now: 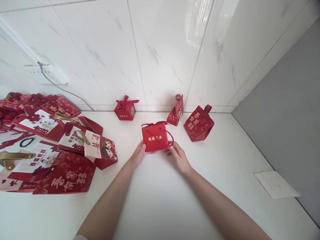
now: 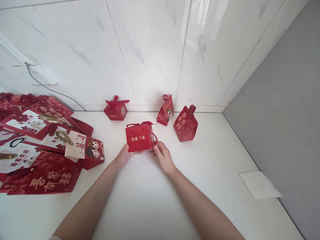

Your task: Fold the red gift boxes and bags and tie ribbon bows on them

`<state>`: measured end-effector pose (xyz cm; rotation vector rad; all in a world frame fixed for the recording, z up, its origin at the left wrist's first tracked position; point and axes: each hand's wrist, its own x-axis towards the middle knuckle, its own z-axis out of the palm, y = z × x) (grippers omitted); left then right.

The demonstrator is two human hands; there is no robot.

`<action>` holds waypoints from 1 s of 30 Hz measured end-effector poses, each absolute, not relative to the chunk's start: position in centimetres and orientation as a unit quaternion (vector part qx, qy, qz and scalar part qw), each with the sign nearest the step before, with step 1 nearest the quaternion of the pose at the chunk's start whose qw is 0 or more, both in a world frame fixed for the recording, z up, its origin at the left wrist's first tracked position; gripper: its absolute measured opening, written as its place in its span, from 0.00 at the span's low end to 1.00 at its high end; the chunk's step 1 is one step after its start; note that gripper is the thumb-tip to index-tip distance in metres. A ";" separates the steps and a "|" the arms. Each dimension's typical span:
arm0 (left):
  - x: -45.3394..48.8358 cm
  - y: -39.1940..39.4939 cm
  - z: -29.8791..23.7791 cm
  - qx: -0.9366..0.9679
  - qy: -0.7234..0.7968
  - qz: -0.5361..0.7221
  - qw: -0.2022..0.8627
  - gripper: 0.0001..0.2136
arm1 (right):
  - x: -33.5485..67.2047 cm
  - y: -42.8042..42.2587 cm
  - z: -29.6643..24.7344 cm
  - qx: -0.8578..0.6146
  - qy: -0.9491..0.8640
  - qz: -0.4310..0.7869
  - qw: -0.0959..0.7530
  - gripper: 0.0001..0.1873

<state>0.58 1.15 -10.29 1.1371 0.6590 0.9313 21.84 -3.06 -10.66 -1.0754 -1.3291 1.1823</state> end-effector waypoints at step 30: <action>0.5 1.1 -10.5 0.522 0.282 0.415 0.689 0.28 | 21.8 -3.0 -10.8 -0.451 -0.555 0.483 0.505 0.20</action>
